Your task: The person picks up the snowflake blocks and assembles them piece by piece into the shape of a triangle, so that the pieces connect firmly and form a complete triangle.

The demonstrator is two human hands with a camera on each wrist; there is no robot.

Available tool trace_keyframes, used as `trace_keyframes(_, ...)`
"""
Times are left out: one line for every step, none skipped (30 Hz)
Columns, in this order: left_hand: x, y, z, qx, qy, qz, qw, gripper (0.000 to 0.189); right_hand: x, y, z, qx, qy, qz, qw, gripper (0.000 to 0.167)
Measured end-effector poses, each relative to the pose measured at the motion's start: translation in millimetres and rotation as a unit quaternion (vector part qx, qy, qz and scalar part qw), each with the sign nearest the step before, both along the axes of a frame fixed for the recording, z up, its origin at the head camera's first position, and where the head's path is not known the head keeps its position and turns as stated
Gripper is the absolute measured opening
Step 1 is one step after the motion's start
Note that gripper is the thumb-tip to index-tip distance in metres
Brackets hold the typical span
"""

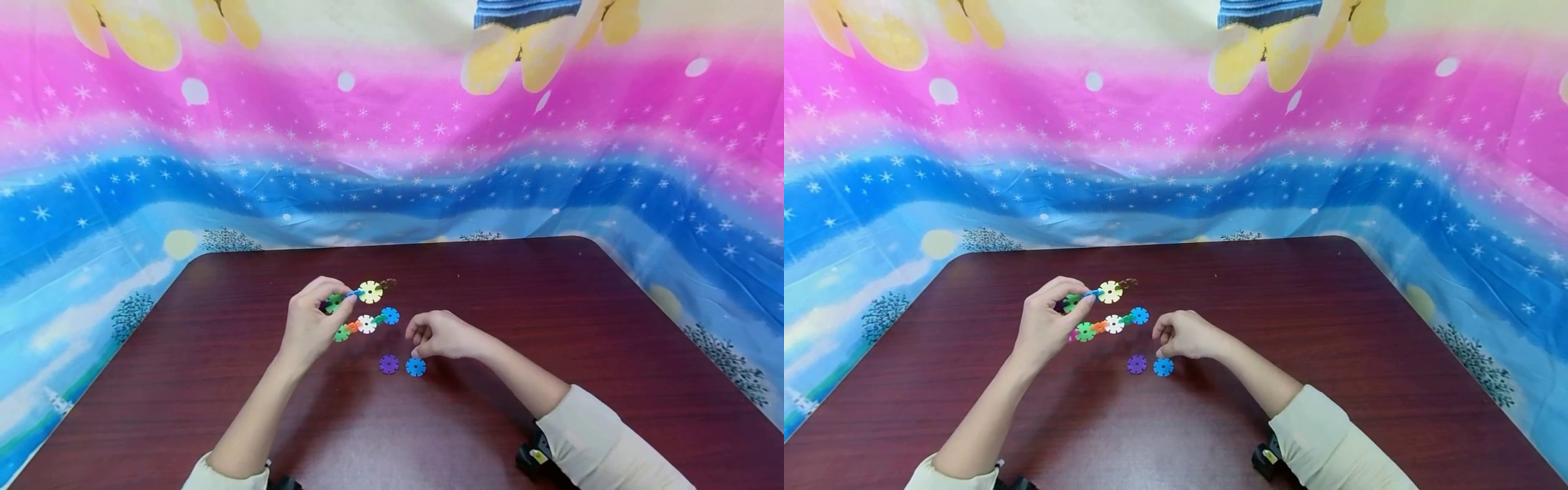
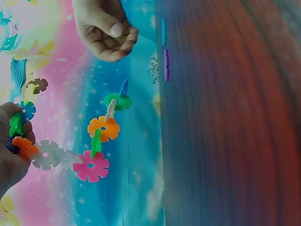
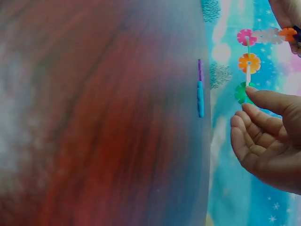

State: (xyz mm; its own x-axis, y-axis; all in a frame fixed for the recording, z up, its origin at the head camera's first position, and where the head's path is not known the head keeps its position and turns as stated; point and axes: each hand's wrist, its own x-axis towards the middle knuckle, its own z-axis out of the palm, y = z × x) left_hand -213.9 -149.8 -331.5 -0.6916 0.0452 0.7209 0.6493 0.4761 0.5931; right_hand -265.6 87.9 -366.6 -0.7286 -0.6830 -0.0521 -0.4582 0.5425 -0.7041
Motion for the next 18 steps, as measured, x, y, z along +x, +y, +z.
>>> trace_keyframes(0.1,-0.1,0.1,0.0,-0.001,0.0,1.0,0.008,-0.5,0,-1.5,0.008,-0.001,0.002,1.0,0.023)
trace_keyframes(0.0,-0.2,0.1,0.0,-0.001,0.001,1.0,0.008,-1.0,0,-2.8,0.016,-0.001,0.003,0.9999,0.022)
trace_keyframes(0.1,-0.3,0.2,0.0,-0.003,0.001,1.0,0.008,-1.5,0,-4.1,0.023,0.0,0.005,0.9997,0.022)
trace_keyframes(0.2,-0.4,0.3,0.001,-0.004,0.001,1.0,0.008,-1.8,-1,-5.1,0.029,0.0,0.006,0.9996,0.022)
trace_keyframes(0.2,-0.5,0.3,0.001,-0.006,0.002,1.0,0.008,-2.1,-1,-6.0,0.035,0.0,0.006,0.9994,0.022)
trace_keyframes(0.5,-0.6,0.4,0.002,-0.008,0.002,1.0,0.009,-2.4,-1,-6.9,0.04,0.001,0.007,0.9992,0.022)
trace_keyframes(0.7,-0.6,0.5,0.003,-0.01,0.002,0.9999,0.009,-2.7,-2,-7.7,0.045,0.002,0.007,0.9989,0.022)
trace_keyframes(0.7,-0.7,0.4,0.004,-0.012,0.003,0.9999,0.009,-3.0,-2,-8.4,0.051,0.003,0.007,0.9987,0.022)
trace_keyframes(0.7,-0.7,0.3,0.003,-0.014,0.003,0.9999,0.009,-3.2,-2,-9.1,0.056,0.004,0.007,0.9984,0.022)
trace_keyframes(0.6,-0.8,0.3,0.002,-0.014,0.003,0.9999,0.009,-3.4,-2,-9.6,0.061,0.008,0.009,0.998,0.022)
trace_keyframes(0.4,-0.8,0.2,0.0,-0.014,0.003,0.9999,0.009,-3.7,-2,-10.2,0.066,0.011,0.011,0.9977,0.022)
trace_keyframes(0.4,-0.7,0.1,-0.002,-0.015,0.002,0.9999,0.009,-3.8,-3,-10.8,0.071,0.012,0.012,0.9973,0.022)
trace_keyframes(0.4,-0.6,0.1,-0.003,-0.015,0.0,0.9999,0.008,-3.7,-3,-11.3,0.076,0.016,0.014,0.9969,0.023)
trace_keyframes(0.3,-0.6,0.0,-0.004,-0.014,0.0,0.9999,0.008,-3.7,-3,-12.0,0.081,0.019,0.016,0.9964,0.023)
trace_keyframes(0.3,-0.6,0.0,-0.006,-0.013,-0.001,0.9999,0.008,-3.5,-4,-12.6,0.086,0.022,0.018,0.9959,0.024)
trace_keyframes(0.4,-0.5,0.1,-0.006,-0.013,-0.002,0.9999,0.007,-3.4,-4,-13.0,0.091,0.024,0.02,0.9953,0.024)
trace_keyframes(0.5,-0.4,0.2,-0.006,-0.013,-0.003,0.9999,0.007,-3.2,-5,-13.4,0.097,0.025,0.02,0.9948,0.024)
trace_keyframes(0.7,-0.4,0.3,-0.005,-0.012,-0.003,0.9999,0.007,-2.7,-6,-13.7,0.103,0.027,0.02,0.9942,0.025)
